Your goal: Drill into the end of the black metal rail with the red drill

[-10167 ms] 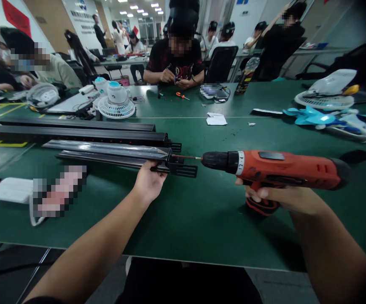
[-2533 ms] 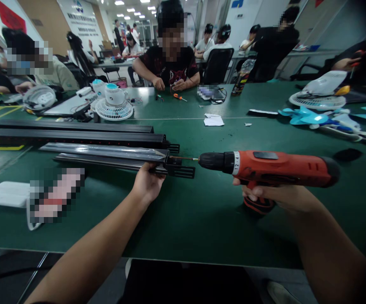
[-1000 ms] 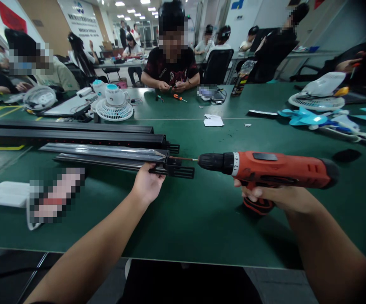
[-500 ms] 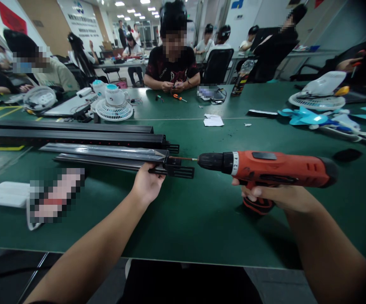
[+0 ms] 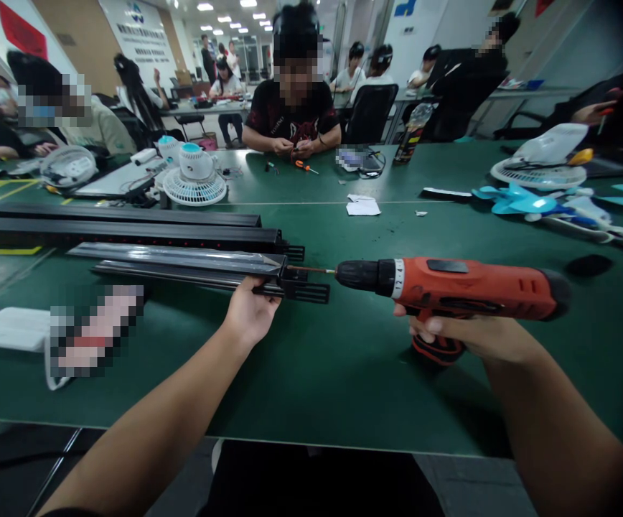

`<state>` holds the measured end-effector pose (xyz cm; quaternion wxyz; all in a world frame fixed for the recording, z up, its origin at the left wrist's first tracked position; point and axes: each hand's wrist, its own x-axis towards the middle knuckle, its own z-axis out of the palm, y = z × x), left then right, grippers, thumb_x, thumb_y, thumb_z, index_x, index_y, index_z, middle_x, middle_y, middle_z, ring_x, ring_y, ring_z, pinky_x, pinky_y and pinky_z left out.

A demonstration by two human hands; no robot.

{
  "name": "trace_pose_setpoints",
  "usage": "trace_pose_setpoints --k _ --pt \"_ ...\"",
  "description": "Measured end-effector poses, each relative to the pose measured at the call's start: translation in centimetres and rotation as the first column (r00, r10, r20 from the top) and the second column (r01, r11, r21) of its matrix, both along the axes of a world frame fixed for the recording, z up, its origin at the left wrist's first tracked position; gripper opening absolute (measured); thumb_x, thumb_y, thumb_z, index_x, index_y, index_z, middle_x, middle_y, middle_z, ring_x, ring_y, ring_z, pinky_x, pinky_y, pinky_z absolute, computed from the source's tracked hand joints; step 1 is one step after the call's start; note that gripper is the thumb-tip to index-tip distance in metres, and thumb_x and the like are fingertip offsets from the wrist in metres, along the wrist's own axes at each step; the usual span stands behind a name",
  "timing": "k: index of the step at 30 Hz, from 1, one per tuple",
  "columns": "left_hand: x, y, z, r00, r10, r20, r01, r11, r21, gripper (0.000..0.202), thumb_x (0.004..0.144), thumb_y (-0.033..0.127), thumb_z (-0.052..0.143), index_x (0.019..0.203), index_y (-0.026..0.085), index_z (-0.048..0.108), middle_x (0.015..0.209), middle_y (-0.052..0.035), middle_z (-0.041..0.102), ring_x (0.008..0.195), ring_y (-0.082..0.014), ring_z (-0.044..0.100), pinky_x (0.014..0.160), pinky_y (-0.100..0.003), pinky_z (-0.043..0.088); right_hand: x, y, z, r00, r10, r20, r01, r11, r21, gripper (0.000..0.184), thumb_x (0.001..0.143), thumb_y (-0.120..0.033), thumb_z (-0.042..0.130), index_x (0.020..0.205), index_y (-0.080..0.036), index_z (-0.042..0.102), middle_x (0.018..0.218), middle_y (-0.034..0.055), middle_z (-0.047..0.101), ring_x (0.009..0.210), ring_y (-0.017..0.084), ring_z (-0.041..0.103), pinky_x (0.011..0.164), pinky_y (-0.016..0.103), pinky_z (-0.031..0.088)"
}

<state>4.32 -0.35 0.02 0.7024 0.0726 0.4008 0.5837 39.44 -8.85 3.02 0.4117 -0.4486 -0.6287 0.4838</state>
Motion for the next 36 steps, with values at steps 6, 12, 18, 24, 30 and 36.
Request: trace_pose_setpoints --k 6,12,18,24,30,36 --pt "0.3 0.0 0.3 1.000 0.020 -0.006 -0.020 1.000 -0.014 0.013 0.093 0.009 0.063 0.093 0.021 0.068 0.089 -0.0042 0.073 0.081 -0.0163 0.068 0.078 -0.029 0.055 0.1 0.1 -0.1 1.000 0.018 -0.026 -0.017 0.999 0.030 0.031 0.089 -0.052 0.100 0.103 -0.025 0.092 0.078 0.0049 0.081 0.057 0.017 0.070 0.057 0.032 0.070" --pt "0.1 0.1 -0.1 1.000 0.020 0.005 -0.020 1.000 0.009 0.015 0.088 0.008 0.066 0.096 0.020 0.070 0.092 -0.0051 0.075 0.085 -0.0184 0.069 0.082 -0.032 0.056 -0.1 0.1 -0.3 0.996 0.009 -0.088 -0.004 0.998 0.060 0.027 0.089 -0.046 0.102 0.107 -0.028 0.094 0.091 0.0061 0.086 0.059 0.015 0.072 0.059 0.028 0.072" --pt "-0.5 0.5 -1.0 1.000 -0.020 0.013 0.020 0.999 0.037 0.017 0.087 0.009 0.068 0.098 0.021 0.071 0.093 -0.0049 0.076 0.087 -0.0200 0.070 0.084 -0.034 0.056 0.1 0.2 -0.2 0.996 0.029 -0.087 -0.026 0.999 0.038 0.028 0.088 -0.047 0.103 0.108 -0.028 0.095 0.087 0.0055 0.086 0.060 0.015 0.073 0.057 0.026 0.070" --pt "0.0 0.2 -0.2 1.000 0.014 0.019 -0.014 1.000 -0.009 0.016 0.089 0.008 0.066 0.097 0.021 0.071 0.092 -0.0049 0.076 0.084 -0.0181 0.071 0.081 -0.031 0.057 -0.1 0.2 0.3 0.995 0.044 -0.092 -0.042 0.999 0.024 0.032 0.087 -0.047 0.104 0.107 -0.025 0.094 0.082 0.0048 0.084 0.055 0.014 0.069 0.053 0.026 0.067" --pt "-0.2 0.1 -0.3 1.000 -0.002 0.031 0.002 1.000 0.002 0.023 0.087 0.008 0.066 0.103 0.023 0.073 0.096 -0.0052 0.079 0.088 -0.0200 0.074 0.083 -0.033 0.060 -0.3 0.0 0.6 0.999 0.016 -0.041 -0.015 1.000 0.026 0.030 0.087 -0.045 0.103 0.104 -0.022 0.093 0.070 0.0034 0.079 0.055 0.016 0.071 0.051 0.025 0.066" --pt "-0.5 0.3 -0.8 1.000 -0.026 0.018 0.025 0.999 0.031 0.021 0.086 0.008 0.067 0.101 0.022 0.072 0.093 -0.0046 0.077 0.086 -0.0194 0.073 0.083 -0.033 0.059 0.0 0.0 0.2 0.999 0.008 -0.051 -0.005 0.998 0.066 0.027 0.088 -0.043 0.103 0.105 -0.025 0.094 0.072 0.0029 0.079 0.059 0.017 0.074 0.054 0.024 0.068"
